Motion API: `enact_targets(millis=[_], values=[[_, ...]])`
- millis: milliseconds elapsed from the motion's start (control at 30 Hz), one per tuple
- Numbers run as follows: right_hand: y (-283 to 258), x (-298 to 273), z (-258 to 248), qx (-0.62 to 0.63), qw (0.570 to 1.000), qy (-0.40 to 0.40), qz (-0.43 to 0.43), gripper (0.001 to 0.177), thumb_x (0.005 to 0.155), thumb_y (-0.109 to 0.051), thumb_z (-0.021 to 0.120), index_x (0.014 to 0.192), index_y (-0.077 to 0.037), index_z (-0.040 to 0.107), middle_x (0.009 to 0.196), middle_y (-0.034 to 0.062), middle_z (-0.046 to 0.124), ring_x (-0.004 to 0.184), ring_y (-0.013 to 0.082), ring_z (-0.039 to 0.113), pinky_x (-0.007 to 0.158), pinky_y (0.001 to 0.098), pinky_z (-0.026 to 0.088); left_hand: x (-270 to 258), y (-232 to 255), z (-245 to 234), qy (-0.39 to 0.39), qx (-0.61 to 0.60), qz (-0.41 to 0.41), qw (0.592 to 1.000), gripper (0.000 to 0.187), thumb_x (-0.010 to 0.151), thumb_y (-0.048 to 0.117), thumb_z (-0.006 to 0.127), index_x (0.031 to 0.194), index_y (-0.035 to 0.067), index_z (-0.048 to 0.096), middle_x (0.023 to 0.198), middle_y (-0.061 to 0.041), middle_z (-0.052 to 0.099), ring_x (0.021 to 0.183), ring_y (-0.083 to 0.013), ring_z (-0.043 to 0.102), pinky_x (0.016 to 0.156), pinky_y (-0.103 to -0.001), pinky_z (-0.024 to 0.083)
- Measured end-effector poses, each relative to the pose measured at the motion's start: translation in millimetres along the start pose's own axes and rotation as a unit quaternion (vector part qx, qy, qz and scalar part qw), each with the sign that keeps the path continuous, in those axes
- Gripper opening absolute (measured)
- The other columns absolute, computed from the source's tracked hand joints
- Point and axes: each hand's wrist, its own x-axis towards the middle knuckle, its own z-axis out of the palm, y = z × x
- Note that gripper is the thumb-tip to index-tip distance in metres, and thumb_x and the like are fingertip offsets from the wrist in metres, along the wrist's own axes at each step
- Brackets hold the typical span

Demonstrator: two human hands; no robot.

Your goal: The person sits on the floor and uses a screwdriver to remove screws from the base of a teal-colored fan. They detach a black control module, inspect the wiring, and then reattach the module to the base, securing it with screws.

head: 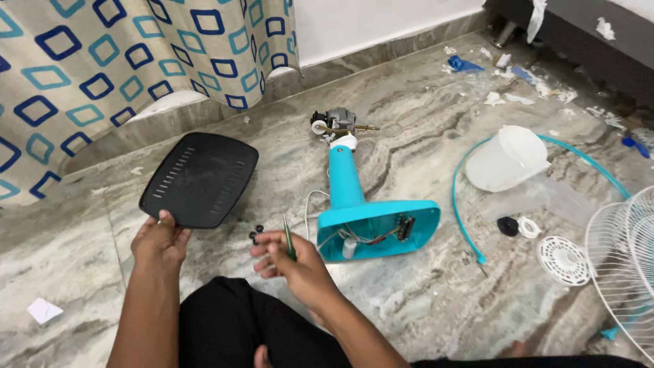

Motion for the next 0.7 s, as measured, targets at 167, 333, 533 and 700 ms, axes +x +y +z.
enact_targets(millis=[167,333,533,700], values=[[13,-4,-17,-0.037,0.998,0.014,0.053,0.033,0.105,-0.023,0.052,0.128,-0.002,0.064,0.104,0.0086,0.073,0.085,0.0133,0.069,0.079,0.0302,0.058,38,-17,3,0.022,0.008,0.005,1.0,0.031,0.099,0.003,0.063,0.129,0.008,0.064,0.112,-0.007,0.073,0.096,-0.0214,0.073,0.088,-0.046,0.062],[26,-8,-38,-0.026,0.999,0.027,0.03,0.03,0.105,-0.021,0.051,0.125,-0.002,0.064,0.101,0.0076,0.073,0.083,0.0125,0.068,0.076,0.0292,0.056,60,-31,-2,0.058,0.063,0.03,0.996,0.024,0.098,0.01,0.066,0.122,0.011,0.063,0.106,-0.005,0.071,0.083,-0.0166,0.067,0.074,-0.041,0.057],[38,-9,-48,-0.018,0.998,0.05,0.044,0.029,0.105,-0.021,0.052,0.121,-0.001,0.065,0.097,0.0081,0.072,0.08,0.0116,0.065,0.077,0.029,0.055,67,-31,-2,0.048,0.128,0.066,0.988,0.02,0.104,0.018,0.069,0.112,0.0,0.066,0.086,-0.004,0.066,0.061,-0.0117,0.043,0.05,-0.035,0.033],[39,-10,-49,-0.015,0.998,0.048,0.027,0.028,0.106,-0.021,0.052,0.12,-0.001,0.065,0.097,0.0079,0.073,0.08,0.0117,0.065,0.076,0.0291,0.054,46,-23,8,0.088,0.184,0.043,0.978,0.023,0.103,0.021,0.068,0.106,-0.001,0.063,0.081,-0.006,0.056,0.058,-0.0134,0.043,0.049,-0.033,0.038]])
